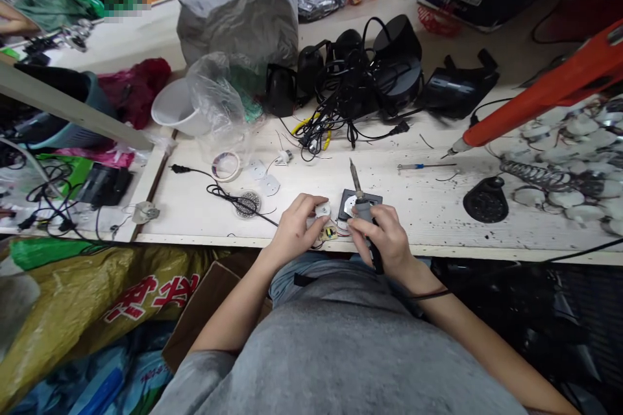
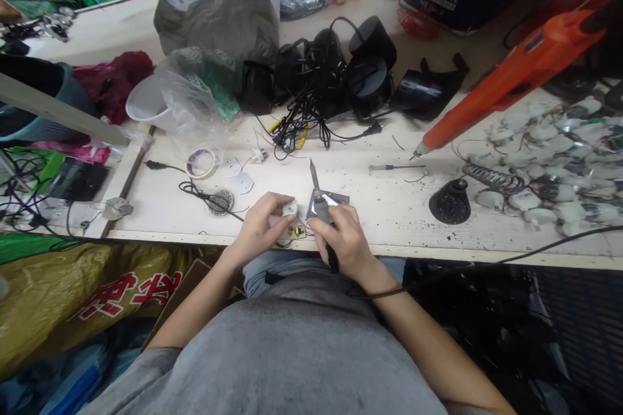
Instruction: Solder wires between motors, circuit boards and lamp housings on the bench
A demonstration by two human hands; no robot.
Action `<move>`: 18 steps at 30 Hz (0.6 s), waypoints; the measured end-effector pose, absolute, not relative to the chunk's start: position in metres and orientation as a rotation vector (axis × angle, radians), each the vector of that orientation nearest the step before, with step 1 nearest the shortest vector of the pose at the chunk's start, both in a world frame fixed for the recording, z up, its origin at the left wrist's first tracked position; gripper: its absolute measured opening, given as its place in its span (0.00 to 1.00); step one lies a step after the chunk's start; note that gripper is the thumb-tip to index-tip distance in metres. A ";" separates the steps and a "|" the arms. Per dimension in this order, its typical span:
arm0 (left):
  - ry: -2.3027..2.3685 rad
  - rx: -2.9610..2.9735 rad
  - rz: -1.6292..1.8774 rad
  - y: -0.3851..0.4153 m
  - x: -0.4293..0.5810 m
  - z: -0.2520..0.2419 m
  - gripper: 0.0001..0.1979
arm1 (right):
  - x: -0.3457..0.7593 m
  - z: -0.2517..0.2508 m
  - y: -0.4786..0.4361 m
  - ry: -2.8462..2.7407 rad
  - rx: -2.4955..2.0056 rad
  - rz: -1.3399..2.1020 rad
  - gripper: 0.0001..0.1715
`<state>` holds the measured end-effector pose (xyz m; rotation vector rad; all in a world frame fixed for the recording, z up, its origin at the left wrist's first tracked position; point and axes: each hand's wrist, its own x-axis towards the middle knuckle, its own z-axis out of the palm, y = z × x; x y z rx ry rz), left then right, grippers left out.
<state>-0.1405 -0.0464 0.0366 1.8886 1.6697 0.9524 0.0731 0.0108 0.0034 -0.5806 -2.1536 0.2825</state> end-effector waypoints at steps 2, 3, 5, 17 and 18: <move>1.675 1.892 0.974 -0.046 -0.147 0.039 0.10 | 0.071 0.000 0.008 -2.164 -0.541 0.304 0.19; 1.688 1.894 0.979 -0.046 -0.151 0.039 0.09 | 0.071 0.000 0.006 -2.166 -0.528 0.311 0.19; 1.777 1.875 0.997 -0.044 -0.163 0.039 0.09 | 0.073 0.002 0.005 -2.158 -0.518 0.310 0.20; 2.235 2.024 0.796 -0.043 -0.154 0.033 0.10 | 0.105 0.029 0.005 -1.966 -0.761 0.164 0.20; 2.228 2.060 0.843 -0.046 -0.143 0.035 0.08 | 0.107 0.030 0.004 -1.963 -0.773 0.164 0.20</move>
